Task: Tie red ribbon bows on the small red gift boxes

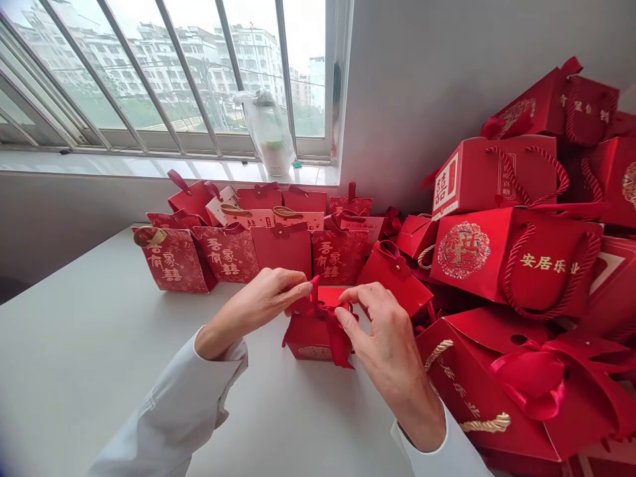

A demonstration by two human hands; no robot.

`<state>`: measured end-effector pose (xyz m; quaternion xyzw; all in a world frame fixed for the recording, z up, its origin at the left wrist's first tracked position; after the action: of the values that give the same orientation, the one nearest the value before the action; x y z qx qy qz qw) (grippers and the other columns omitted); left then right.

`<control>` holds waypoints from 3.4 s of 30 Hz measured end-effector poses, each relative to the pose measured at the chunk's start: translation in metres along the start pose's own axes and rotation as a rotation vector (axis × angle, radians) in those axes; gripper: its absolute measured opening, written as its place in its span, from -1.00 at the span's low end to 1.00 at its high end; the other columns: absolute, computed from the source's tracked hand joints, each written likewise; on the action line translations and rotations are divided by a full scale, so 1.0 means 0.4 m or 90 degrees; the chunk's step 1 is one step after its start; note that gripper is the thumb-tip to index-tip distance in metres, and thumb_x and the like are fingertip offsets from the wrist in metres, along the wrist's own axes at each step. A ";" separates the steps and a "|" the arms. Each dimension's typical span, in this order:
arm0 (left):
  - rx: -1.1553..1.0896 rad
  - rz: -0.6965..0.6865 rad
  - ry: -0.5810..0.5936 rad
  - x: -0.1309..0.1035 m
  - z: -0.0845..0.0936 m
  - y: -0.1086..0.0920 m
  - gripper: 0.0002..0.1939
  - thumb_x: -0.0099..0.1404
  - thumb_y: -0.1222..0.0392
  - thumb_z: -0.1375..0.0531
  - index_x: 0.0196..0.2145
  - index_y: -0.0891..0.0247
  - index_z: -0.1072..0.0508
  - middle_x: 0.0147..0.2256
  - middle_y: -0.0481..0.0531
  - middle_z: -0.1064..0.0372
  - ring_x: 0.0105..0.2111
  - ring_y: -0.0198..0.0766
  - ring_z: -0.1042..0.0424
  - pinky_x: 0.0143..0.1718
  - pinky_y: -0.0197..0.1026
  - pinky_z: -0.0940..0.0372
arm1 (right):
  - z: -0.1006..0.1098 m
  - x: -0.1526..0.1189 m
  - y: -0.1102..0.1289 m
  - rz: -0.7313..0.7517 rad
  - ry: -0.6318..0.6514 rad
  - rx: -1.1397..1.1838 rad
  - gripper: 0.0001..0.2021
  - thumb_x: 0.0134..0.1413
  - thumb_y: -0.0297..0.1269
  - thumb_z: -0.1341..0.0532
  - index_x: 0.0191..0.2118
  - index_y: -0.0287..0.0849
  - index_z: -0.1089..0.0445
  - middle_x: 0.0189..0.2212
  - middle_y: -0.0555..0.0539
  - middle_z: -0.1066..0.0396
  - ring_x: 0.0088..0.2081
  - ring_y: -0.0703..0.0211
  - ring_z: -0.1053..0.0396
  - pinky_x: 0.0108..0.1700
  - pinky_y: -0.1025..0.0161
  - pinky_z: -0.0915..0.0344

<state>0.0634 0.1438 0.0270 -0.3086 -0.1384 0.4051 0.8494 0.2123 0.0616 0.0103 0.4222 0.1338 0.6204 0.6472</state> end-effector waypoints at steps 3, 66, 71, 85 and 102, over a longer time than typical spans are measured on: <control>-0.014 -0.004 0.027 -0.001 -0.005 -0.005 -0.57 0.34 0.06 0.09 -0.60 0.27 -0.28 -0.68 -0.09 -0.26 -0.66 -0.39 -0.20 -0.54 -0.32 -0.02 | -0.021 0.016 0.017 0.026 0.004 -0.014 -0.82 0.12 -0.16 -0.12 -0.30 -0.06 -0.44 -0.29 -0.06 -0.42 -0.24 0.04 -0.31 -0.27 0.18 -0.22; 0.008 -0.031 0.016 0.014 -0.023 -0.010 -0.75 0.31 0.22 -0.01 -0.37 0.25 -0.47 -0.41 -0.05 -0.28 -0.48 -0.37 -0.20 -0.47 -0.33 -0.06 | 0.010 0.072 0.034 -0.080 0.142 -0.293 -0.88 0.24 -0.22 -0.09 -0.23 -0.06 -0.35 -0.31 0.04 -0.45 -0.32 0.16 -0.41 -0.38 0.30 -0.11; 0.017 -0.037 -0.040 0.010 -0.010 0.004 -0.74 0.32 0.27 0.03 -0.23 0.15 -0.45 -0.35 -0.04 -0.29 -0.38 -0.32 -0.26 -0.35 -0.30 -0.14 | -0.010 0.040 0.068 -0.092 0.240 -0.309 -0.73 0.11 -0.05 -0.22 -0.11 -0.03 -0.29 -0.47 0.03 -0.44 -0.40 0.07 -0.43 -0.43 0.28 -0.12; 0.009 -0.067 -0.052 0.023 -0.004 0.041 -0.75 0.17 0.39 -0.05 -0.32 0.21 -0.50 -0.39 -0.05 -0.35 -0.40 -0.35 -0.30 -0.39 -0.33 -0.16 | -0.043 0.026 0.058 -0.115 0.287 -0.180 -0.58 0.16 -0.41 -0.02 0.15 -0.12 -0.08 -0.60 0.05 -0.30 -0.52 0.13 -0.31 -0.48 0.33 -0.09; -0.097 -0.014 -0.092 0.026 -0.003 0.023 -0.79 0.23 0.32 0.00 -0.44 0.30 -0.40 -0.53 -0.08 -0.38 -0.57 -0.41 -0.24 -0.54 -0.38 -0.10 | -0.072 0.003 0.071 -0.154 0.390 -0.024 -0.52 0.10 -0.36 -0.12 0.16 -0.15 -0.08 -0.74 0.16 -0.28 -0.64 0.21 -0.29 -0.55 0.37 -0.13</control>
<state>0.0649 0.1556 0.0199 -0.3409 -0.2328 0.4055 0.8156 0.1730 0.0699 0.0134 0.1853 0.3601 0.6395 0.6535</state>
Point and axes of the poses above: each hand's wrist, its own x-axis towards the middle knuckle, its own z-axis out of the back of the hand, y = z × x, the point moved 5 cm from there along x, towards the middle knuckle
